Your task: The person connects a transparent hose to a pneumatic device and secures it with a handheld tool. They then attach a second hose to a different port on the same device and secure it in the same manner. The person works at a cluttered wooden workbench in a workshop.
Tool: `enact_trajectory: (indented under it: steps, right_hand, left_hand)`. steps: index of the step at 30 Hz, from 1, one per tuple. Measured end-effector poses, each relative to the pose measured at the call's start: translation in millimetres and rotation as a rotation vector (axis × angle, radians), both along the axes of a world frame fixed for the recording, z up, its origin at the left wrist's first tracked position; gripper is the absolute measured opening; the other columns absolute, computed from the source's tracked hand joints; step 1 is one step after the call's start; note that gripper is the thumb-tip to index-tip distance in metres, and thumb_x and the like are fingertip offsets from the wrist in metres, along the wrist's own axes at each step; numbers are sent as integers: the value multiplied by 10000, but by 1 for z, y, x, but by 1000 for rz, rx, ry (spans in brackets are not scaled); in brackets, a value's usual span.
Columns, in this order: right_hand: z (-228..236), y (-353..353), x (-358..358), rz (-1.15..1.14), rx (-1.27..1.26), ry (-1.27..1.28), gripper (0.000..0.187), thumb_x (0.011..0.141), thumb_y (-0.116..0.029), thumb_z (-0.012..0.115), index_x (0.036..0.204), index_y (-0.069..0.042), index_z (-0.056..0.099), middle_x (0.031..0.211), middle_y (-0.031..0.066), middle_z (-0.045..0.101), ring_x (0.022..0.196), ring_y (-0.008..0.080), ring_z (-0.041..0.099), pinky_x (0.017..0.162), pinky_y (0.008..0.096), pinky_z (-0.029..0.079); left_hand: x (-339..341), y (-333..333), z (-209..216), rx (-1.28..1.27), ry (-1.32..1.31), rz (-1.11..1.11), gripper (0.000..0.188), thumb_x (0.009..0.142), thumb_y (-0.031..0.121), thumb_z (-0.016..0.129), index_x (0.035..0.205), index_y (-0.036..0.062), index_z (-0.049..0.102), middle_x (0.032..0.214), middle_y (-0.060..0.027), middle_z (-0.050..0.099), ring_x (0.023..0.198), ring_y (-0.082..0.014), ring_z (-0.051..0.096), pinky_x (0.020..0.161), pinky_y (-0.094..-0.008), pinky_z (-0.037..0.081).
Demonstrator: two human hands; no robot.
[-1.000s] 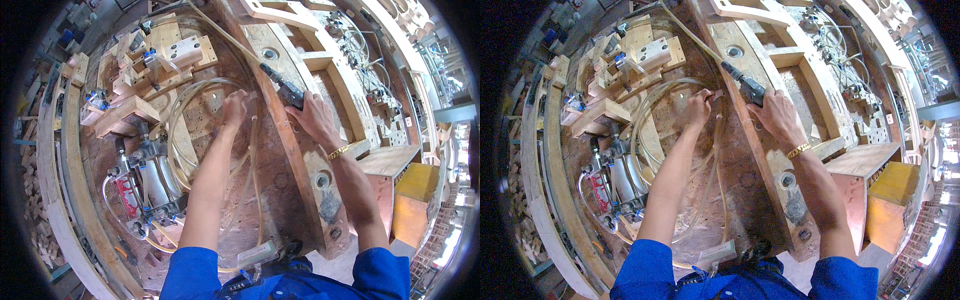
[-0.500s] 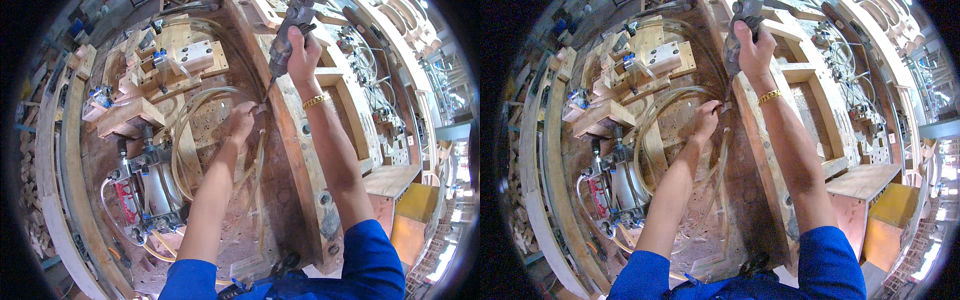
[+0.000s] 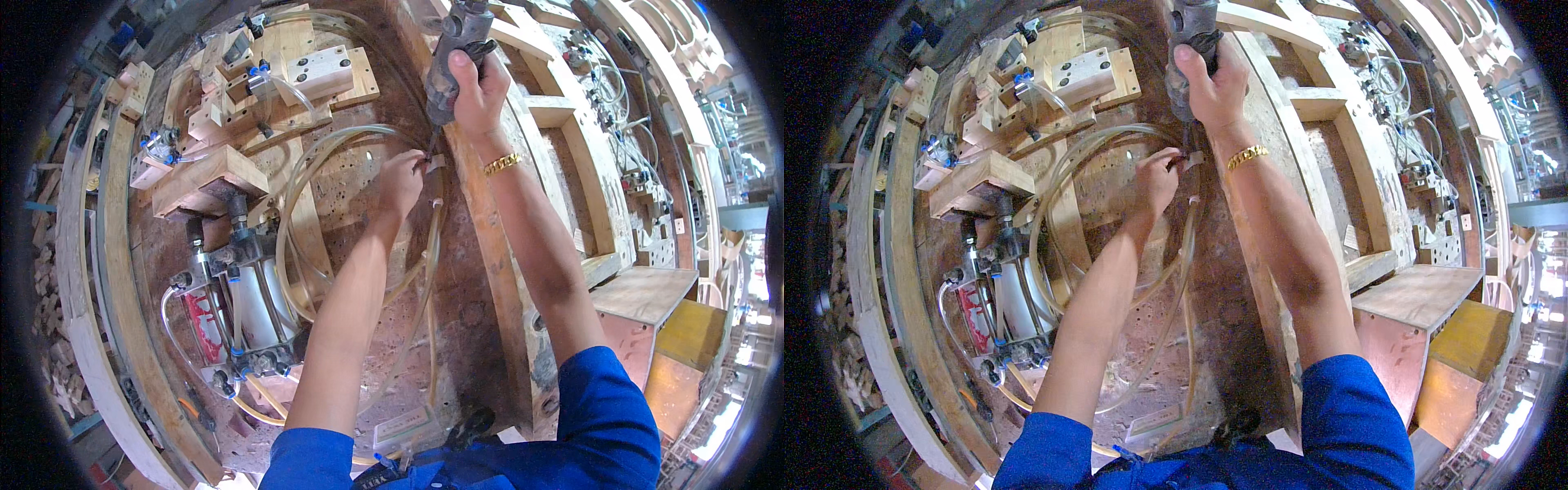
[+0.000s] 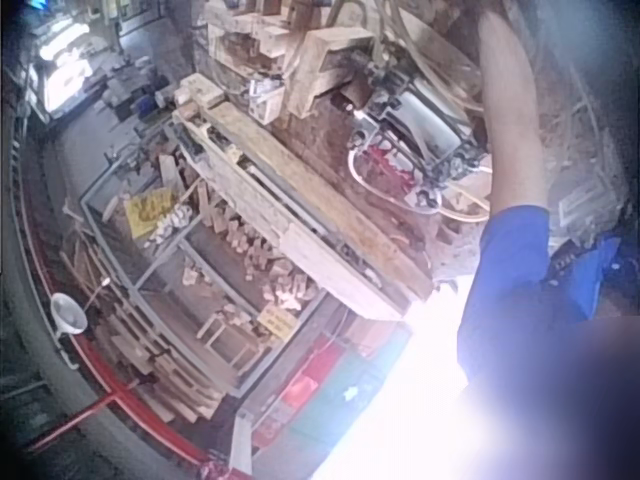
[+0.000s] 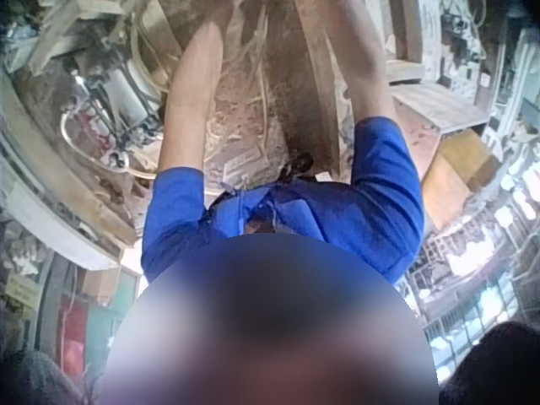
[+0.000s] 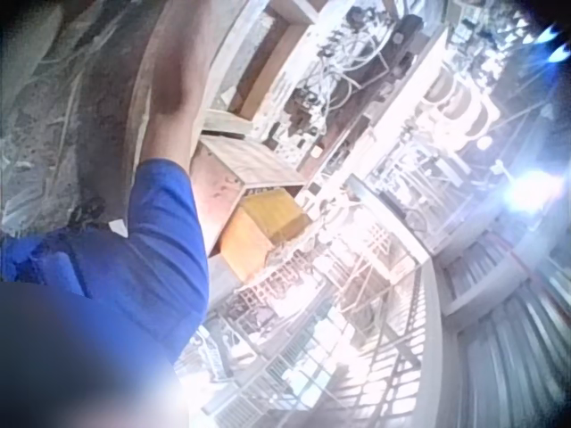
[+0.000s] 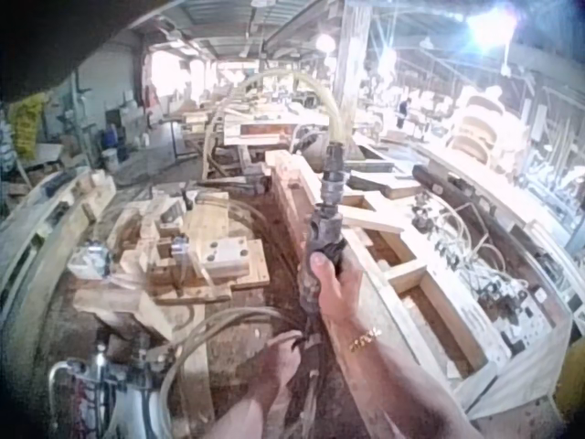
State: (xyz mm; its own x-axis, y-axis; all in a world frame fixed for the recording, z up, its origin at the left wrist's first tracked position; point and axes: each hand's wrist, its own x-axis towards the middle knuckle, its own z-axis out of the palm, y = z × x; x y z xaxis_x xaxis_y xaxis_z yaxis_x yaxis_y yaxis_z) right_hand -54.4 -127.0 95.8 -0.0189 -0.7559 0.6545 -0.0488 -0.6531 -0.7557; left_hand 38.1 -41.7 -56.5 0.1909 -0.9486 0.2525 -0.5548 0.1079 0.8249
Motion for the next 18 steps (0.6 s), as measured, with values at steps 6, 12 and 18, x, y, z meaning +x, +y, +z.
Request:
enact_trajectory:
  steps: [6, 12, 18]
  right_hand:
    - [-5, 9, -2, 119, 67, -27, 332, 793, -267, 750, 980, -18, 634, 784, 16, 633, 726, 111, 548, 686, 295, 477]
    - [7, 16, 1, 269, 298, 194, 413, 698, -174, 796, 1028, -15, 605, 853, -2, 609, 769, 107, 530, 737, 289, 478]
    - [3, 20, 2, 445, 262, 43, 380, 770, -29, 669, 1143, 0, 601, 1022, 78, 669, 794, 156, 666, 703, 298, 542]
  left_hand:
    - [0, 1, -2, -21, 52, -13, 235, 774, 13, 617, 991, 41, 704, 1000, -151, 696, 955, -316, 662, 866, -382, 520]
    - [2, -1, -7, -4, -74, -14, 212, 782, 9, 641, 983, 39, 701, 1008, -124, 701, 914, -292, 675, 819, -355, 532]
    - [2, 0, -3, -86, -79, -17, 247, 760, 2, 641, 1000, 33, 693, 1010, -126, 700, 909, -300, 676, 824, -362, 535]
